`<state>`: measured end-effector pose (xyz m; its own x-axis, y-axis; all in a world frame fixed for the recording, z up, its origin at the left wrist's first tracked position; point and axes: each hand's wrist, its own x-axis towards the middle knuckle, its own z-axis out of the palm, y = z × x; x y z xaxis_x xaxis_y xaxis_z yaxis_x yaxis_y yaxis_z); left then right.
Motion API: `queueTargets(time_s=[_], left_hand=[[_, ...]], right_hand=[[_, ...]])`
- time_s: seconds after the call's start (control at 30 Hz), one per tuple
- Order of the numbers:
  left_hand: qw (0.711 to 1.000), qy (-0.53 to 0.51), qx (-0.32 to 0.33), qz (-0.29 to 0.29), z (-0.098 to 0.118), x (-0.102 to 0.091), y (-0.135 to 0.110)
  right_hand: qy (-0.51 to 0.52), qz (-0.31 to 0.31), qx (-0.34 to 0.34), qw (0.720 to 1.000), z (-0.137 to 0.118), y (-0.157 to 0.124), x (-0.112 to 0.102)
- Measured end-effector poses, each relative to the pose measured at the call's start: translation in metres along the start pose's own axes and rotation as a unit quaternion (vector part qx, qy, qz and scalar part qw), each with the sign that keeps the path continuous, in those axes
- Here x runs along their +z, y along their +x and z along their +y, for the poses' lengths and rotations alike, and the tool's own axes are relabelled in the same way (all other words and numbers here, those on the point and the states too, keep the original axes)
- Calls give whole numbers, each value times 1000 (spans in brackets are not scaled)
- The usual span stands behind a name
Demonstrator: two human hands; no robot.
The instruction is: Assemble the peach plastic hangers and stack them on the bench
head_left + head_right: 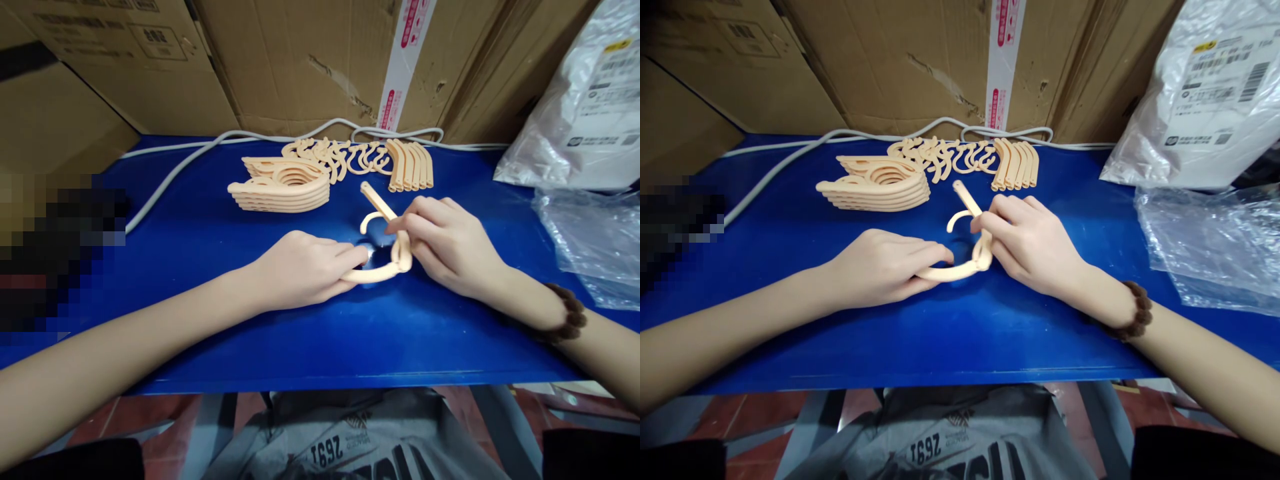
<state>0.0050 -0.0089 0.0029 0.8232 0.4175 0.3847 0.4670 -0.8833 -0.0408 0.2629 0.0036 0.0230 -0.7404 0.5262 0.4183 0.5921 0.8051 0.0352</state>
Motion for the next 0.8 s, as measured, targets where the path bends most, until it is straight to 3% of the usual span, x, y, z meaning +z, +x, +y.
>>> queueTargets(time_s=[0.27,0.8], left_hand=[[999,35,15,1,-1,0,1],[999,31,-13,32,-1,-2,2]], right_hand=[[11,-6,107,994,0,3,-2],[-27,-26,87,996,10,-1,4]])
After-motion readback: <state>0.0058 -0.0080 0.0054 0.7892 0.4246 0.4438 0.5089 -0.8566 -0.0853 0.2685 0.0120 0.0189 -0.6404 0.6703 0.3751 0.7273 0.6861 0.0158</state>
